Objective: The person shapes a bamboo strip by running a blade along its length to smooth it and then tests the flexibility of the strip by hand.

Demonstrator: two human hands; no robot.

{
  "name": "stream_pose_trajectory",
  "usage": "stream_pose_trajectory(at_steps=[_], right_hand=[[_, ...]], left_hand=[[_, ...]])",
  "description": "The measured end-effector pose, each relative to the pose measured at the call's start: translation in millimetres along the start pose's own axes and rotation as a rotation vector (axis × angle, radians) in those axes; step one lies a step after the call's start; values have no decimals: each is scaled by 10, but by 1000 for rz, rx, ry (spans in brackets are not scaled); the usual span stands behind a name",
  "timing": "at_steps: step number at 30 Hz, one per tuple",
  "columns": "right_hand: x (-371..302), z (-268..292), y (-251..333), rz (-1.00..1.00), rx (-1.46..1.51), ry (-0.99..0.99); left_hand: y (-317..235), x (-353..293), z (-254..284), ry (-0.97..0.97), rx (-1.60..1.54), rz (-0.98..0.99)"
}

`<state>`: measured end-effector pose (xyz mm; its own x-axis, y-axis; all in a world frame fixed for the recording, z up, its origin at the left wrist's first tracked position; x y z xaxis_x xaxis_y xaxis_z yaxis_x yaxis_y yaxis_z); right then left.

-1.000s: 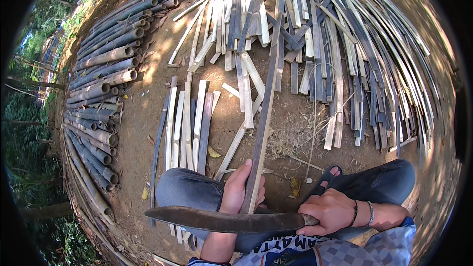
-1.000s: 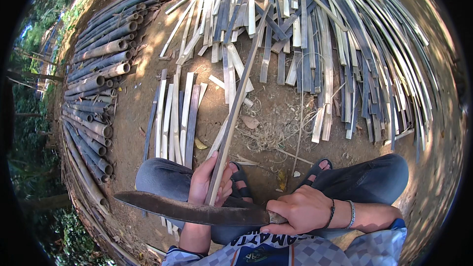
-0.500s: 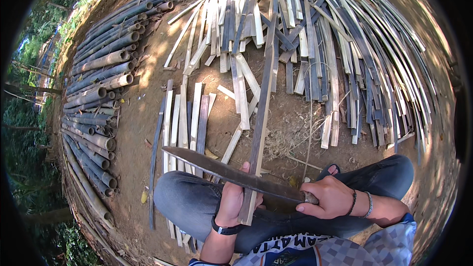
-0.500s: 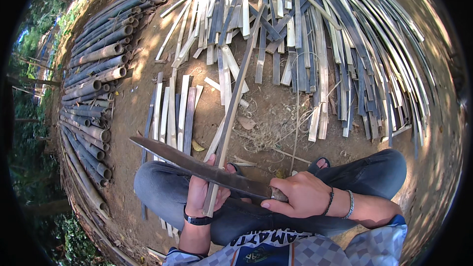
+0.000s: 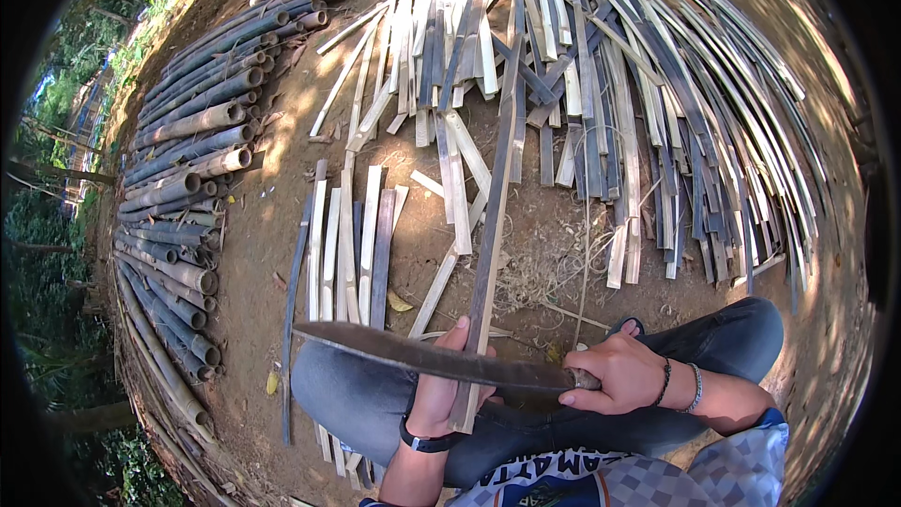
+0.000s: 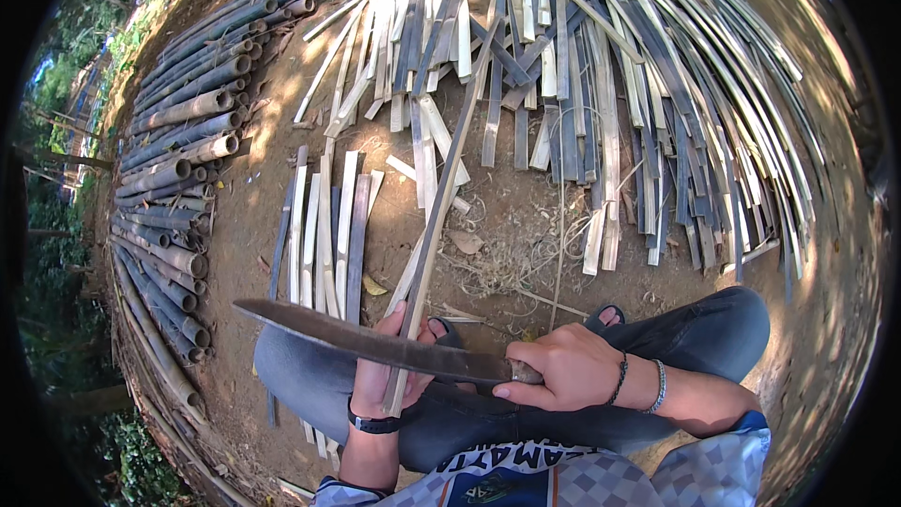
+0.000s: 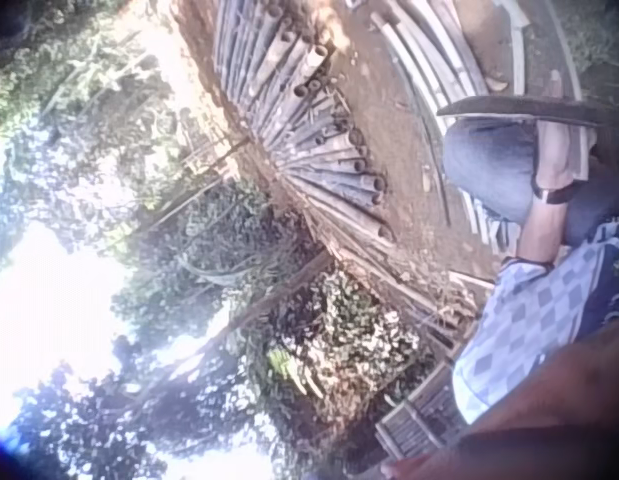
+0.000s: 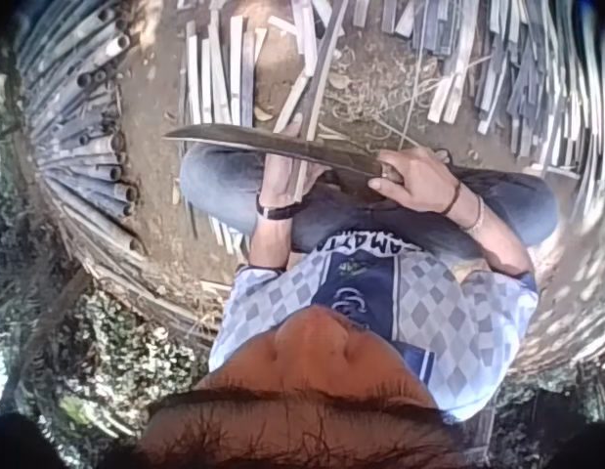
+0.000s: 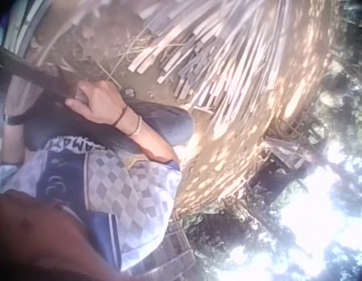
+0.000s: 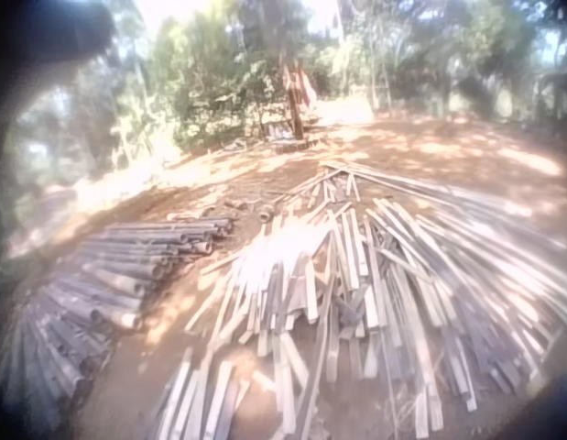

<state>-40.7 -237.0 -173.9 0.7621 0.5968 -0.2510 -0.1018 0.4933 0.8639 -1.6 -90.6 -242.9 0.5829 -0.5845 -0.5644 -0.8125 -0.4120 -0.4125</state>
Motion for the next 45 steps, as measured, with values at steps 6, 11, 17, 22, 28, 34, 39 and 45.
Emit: stream_pose_trajectory(at_steps=[6,11,17,22,28,34,39,45], right_hand=[[-3,-37,26,-8,16,20],[36,33,-132,-98,-34,5],[18,78,-109,-38,-18,-39],[0,39,-39,-42,22,-19],[30,150,-200,-97,-32,-90],[28,120,-194,-80,-7,-48],[22,126,-192,-83,21,-36],[74,213,-261,-103,-40,-101]], left_hand=[[13,-55,-27,-21,32,65],[43,-12,-76,44,-50,59],[20,-11,-111,96,-13,42],[5,-24,-110,107,-6,52],[-1,-20,-159,70,39,81],[23,-46,-154,120,-22,79],[2,-46,-165,111,46,77],[2,-32,-179,110,-60,68]])
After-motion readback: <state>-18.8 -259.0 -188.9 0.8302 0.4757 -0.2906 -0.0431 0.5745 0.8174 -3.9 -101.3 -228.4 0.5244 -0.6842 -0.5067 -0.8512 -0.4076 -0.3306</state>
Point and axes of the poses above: each hand's wrist, its own x-axis towards the middle knuckle, its own z-axis out of the back of the hand, y = z × x, the point moved 10 cm from there along x, towards the middle knuckle, and after that the axes turned 12 degrees about y, right-handed, at the moved point
